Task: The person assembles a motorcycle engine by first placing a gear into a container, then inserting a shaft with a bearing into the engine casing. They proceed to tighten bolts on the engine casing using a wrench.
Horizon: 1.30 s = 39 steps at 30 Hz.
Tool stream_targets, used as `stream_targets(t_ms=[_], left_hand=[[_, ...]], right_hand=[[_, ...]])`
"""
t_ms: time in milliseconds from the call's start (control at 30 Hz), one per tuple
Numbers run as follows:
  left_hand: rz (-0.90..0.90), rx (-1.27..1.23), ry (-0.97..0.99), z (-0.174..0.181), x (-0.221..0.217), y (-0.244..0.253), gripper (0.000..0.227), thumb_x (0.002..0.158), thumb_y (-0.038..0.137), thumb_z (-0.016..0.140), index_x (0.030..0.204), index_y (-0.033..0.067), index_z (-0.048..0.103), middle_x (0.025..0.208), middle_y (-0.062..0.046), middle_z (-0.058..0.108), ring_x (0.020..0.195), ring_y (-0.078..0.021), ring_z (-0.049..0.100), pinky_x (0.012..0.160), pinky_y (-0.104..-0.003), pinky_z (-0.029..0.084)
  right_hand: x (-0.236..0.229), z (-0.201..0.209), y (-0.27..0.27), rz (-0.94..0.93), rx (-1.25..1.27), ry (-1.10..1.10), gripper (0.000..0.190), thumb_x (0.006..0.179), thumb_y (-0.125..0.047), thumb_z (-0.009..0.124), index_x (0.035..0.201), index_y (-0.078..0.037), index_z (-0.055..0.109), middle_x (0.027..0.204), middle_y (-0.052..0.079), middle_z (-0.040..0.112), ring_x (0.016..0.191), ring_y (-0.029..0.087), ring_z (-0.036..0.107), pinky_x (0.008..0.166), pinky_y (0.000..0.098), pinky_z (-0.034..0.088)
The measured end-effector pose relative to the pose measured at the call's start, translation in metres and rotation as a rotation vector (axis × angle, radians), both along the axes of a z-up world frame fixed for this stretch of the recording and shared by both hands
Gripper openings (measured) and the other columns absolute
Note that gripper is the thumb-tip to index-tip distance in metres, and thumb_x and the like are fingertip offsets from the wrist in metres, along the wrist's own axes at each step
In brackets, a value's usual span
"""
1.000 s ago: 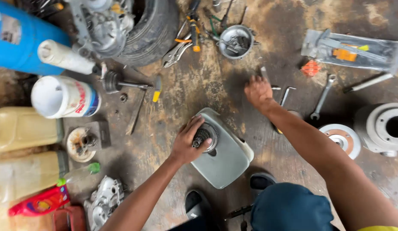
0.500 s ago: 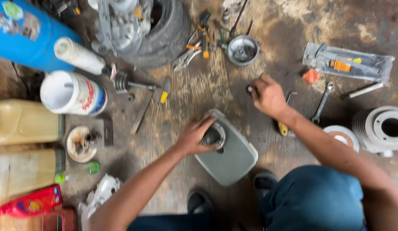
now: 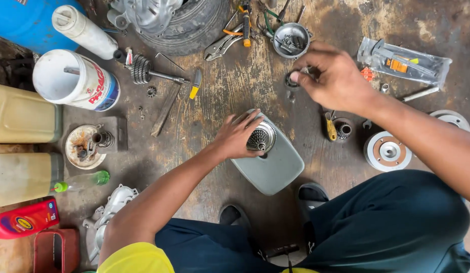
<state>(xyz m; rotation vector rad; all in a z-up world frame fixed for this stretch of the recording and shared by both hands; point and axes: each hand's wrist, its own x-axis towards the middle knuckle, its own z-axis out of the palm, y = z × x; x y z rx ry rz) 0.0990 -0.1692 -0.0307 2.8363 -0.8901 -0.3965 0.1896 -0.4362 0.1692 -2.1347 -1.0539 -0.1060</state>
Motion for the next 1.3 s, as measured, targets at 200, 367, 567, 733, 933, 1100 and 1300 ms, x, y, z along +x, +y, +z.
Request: stream_targets(t_ms=[200, 367, 567, 733, 933, 1100, 1300], left_hand=[[0.003, 0.134, 0.043, 0.021, 0.010, -0.001, 0.138, 0.067, 0.066, 0.088, 0.162, -0.0008, 0.014, 0.172, -0.022, 0.007, 0.153, -0.0494, 0.018, 0.113, -0.067, 0.028], [0.361, -0.428, 0.136, 0.146, 0.022, 0.006, 0.057, 0.092, 0.015, 0.054, 0.148, 0.0044, 0.043, 0.143, -0.016, 0.056, 0.131, -0.0349, 0.057, 0.108, -0.055, 0.045], [0.567, -1.204, 0.205, 0.229, 0.002, -0.003, 0.032, 0.109, 0.018, 0.043, 0.131, 0.0091, 0.064, 0.118, -0.015, 0.076, 0.116, -0.0291, 0.072, 0.107, -0.049, 0.050], [0.503, -1.232, 0.084, 0.235, -0.012, -0.020, 0.039, 0.108, 0.032, 0.053, 0.138, 0.0091, 0.063, 0.121, -0.019, 0.073, 0.116, -0.0394, 0.070, 0.107, -0.059, 0.048], [0.358, -1.108, 0.116, 0.238, -0.005, -0.021, 0.057, 0.101, 0.039, 0.063, 0.147, 0.0061, 0.052, 0.131, -0.025, 0.066, 0.128, -0.0456, 0.059, 0.112, -0.068, 0.038], [0.293, -1.156, -0.072, 0.209, -0.003, -0.027, 0.052, 0.090, 0.027, 0.081, 0.135, 0.0064, 0.063, 0.114, -0.014, 0.074, 0.109, -0.0331, 0.070, 0.102, -0.052, 0.049], [0.281, -1.116, -0.109, 0.214, 0.002, -0.026, 0.067, 0.080, 0.029, 0.089, 0.135, 0.0041, 0.061, 0.121, -0.016, 0.071, 0.112, -0.0347, 0.067, 0.105, -0.053, 0.046]], right_hand=[[-0.009, 0.049, 0.012, -0.104, 0.018, 0.240, 0.003, 0.101, 0.001, 0.071, 0.102, 0.003, 0.070, 0.092, 0.007, 0.061, 0.057, 0.012, 0.047, 0.050, 0.0273, 0.036], [-0.012, 0.063, 0.021, -0.083, 0.314, 0.568, 0.007, 0.099, -0.004, 0.070, 0.103, 0.001, 0.073, 0.088, 0.007, 0.065, 0.074, 0.012, 0.053, 0.067, 0.0266, 0.043], [-0.024, 0.073, 0.035, -0.019, 0.594, 0.654, 0.011, 0.096, -0.005, 0.071, 0.099, 0.005, 0.074, 0.079, 0.009, 0.059, 0.076, 0.012, 0.053, 0.069, 0.0269, 0.042], [-0.031, 0.066, 0.032, 0.055, 0.596, 0.600, 0.010, 0.095, -0.006, 0.073, 0.097, 0.003, 0.074, 0.081, 0.008, 0.059, 0.079, 0.011, 0.054, 0.073, 0.0260, 0.043], [-0.028, 0.057, 0.027, 0.062, 0.525, 0.553, 0.007, 0.098, -0.004, 0.071, 0.097, 0.001, 0.075, 0.083, 0.008, 0.061, 0.079, 0.012, 0.055, 0.076, 0.0279, 0.044], [-0.031, 0.064, 0.032, 0.076, 0.428, 0.343, 0.006, 0.093, -0.002, 0.074, 0.097, 0.002, 0.076, 0.077, 0.010, 0.055, 0.071, 0.018, 0.050, 0.068, 0.0338, 0.043], [-0.038, 0.067, 0.036, 0.079, 0.391, 0.274, 0.011, 0.090, -0.004, 0.076, 0.101, -0.001, 0.077, 0.078, 0.010, 0.055, 0.068, 0.019, 0.051, 0.065, 0.0337, 0.044]])
